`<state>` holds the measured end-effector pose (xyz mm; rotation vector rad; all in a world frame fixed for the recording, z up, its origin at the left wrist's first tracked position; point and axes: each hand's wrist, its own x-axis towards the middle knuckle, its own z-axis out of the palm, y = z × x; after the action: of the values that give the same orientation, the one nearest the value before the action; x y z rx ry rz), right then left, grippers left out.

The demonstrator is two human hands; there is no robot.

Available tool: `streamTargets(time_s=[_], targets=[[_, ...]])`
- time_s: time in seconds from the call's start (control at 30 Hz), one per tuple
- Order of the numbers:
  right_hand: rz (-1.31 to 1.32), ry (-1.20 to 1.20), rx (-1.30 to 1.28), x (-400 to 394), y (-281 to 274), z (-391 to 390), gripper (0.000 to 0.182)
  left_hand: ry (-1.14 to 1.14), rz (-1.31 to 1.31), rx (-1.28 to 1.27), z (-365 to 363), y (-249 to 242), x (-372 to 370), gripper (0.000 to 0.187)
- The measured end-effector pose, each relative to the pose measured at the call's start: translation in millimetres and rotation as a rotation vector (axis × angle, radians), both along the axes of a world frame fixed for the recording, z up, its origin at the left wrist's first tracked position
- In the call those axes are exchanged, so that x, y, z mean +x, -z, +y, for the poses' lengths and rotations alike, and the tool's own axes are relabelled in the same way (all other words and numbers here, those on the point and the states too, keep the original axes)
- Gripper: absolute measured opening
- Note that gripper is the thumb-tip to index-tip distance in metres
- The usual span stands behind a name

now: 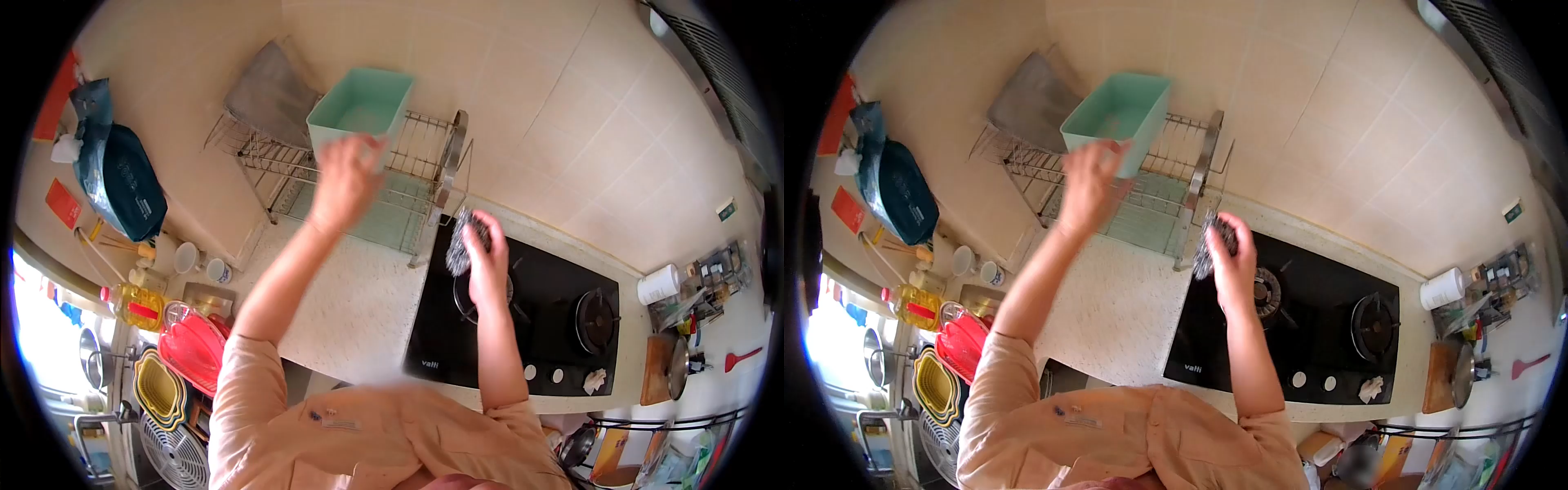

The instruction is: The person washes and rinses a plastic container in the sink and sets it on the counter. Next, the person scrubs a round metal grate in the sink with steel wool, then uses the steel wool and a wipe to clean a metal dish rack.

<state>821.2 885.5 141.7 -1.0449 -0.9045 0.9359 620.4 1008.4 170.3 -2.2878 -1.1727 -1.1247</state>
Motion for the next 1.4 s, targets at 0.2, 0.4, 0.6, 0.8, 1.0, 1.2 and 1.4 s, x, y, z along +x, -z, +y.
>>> streamTargets(time_s=[0.2,0.4,0.6,0.8,1.0,1.2,1.4], targets=[[-0.814,0.247,0.381,-1,-25,67,0.018,0.507,-0.562,-0.649,-7,44,89,0.028],[-1.042,0.376,0.352,6,-43,115,0.011,0.562,-0.633,-0.854,1,45,91,0.021],[-0.981,0.319,0.308,5,-33,98,0.012,0.524,-0.593,-0.838,-2,35,85,0.023],[-1.040,0.428,0.358,14,-58,146,0.013,0.667,-0.705,-0.807,5,49,90,0.024],[-1.012,0.334,0.290,-3,-32,96,0.012,0.582,-0.535,-0.797,2,37,80,0.020],[-1.006,0.380,0.153,44,-68,197,0.017,0.635,-0.608,-0.874,6,39,84,0.020],[-1.178,0.425,0.300,26,-60,155,0.012,0.653,-0.608,-0.881,6,44,84,0.021]])
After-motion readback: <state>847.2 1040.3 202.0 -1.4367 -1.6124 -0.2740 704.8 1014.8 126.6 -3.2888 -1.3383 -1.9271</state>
